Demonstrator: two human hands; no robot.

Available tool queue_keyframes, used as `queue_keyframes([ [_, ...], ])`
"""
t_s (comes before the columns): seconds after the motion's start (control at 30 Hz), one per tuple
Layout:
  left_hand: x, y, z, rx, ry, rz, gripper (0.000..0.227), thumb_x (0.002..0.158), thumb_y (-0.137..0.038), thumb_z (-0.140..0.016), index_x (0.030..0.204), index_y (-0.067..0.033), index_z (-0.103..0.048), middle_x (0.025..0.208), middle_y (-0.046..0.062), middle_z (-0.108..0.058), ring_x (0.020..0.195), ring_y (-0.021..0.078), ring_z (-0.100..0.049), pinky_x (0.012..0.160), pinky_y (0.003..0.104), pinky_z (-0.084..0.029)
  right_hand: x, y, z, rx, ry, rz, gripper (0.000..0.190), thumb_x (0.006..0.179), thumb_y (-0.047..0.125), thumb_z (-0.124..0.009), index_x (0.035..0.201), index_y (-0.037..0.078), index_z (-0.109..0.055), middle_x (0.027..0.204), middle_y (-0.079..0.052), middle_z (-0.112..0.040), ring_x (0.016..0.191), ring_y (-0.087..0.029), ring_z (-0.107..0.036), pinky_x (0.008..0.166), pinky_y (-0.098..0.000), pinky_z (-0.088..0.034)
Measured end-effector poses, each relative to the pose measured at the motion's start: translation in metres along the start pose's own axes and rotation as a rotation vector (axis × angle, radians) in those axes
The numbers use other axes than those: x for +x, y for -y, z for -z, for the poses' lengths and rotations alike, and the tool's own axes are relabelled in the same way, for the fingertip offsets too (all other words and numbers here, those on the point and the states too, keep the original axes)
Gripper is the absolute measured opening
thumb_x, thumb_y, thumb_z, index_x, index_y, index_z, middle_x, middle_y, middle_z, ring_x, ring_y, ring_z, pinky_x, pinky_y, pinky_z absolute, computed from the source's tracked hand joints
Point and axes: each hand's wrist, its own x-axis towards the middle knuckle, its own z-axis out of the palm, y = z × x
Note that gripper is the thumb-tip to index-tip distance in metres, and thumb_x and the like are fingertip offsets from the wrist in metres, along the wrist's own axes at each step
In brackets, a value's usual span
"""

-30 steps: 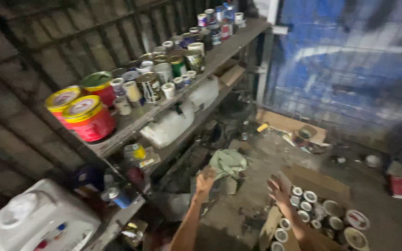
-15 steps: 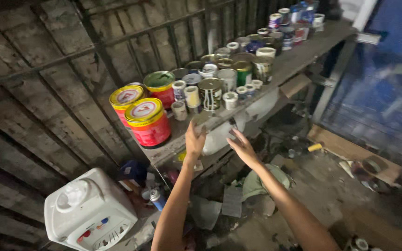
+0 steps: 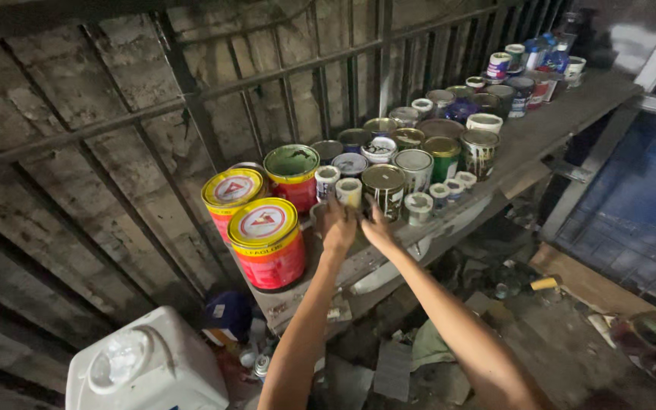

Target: The person repeatedly picks up small paint cans from a cluttered shelf and places them into a cardboard box on the floor. The task involves handling the cans one by one, moving them from the shelf to the box in a repetitive cycle.

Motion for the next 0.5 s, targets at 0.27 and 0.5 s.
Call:
queue_keyframes([
  [0.27, 0.004, -0.013, 0.010, -0.149, 0.060, 0.041, 0.052, 0.109, -0.038, -0.040, 0.137, 0.0025, -0.056, 0.129, 0.032, -0.060, 0.121, 0.0486, -0.054, 0.107, 0.057, -0.038, 0.001, -0.019, -0.013, -0.002, 0.006, 0.051, 0.078, 0.088, 0.004, -0.067, 0.158, 0.005, -0.034, 0.154, -0.021, -0.050, 0.142, -0.031, -0.049, 0.116, -0.0364, -0.039],
  [0.5, -0.010, -0.035, 0.023, -0.393, 0.039, 0.124, 0.067, 0.111, -0.047, -0.034, 0.155, 0.0040, -0.035, 0.158, 0.033, -0.034, 0.148, 0.0488, -0.031, 0.122, 0.050, -0.024, -0.019, 0.035, -0.001, -0.063, -0.052, 0.141, 0.070, 0.094, 0.005, -0.069, 0.157, 0.005, -0.038, 0.156, -0.021, -0.050, 0.144, -0.030, -0.049, 0.117, -0.0384, -0.039],
])
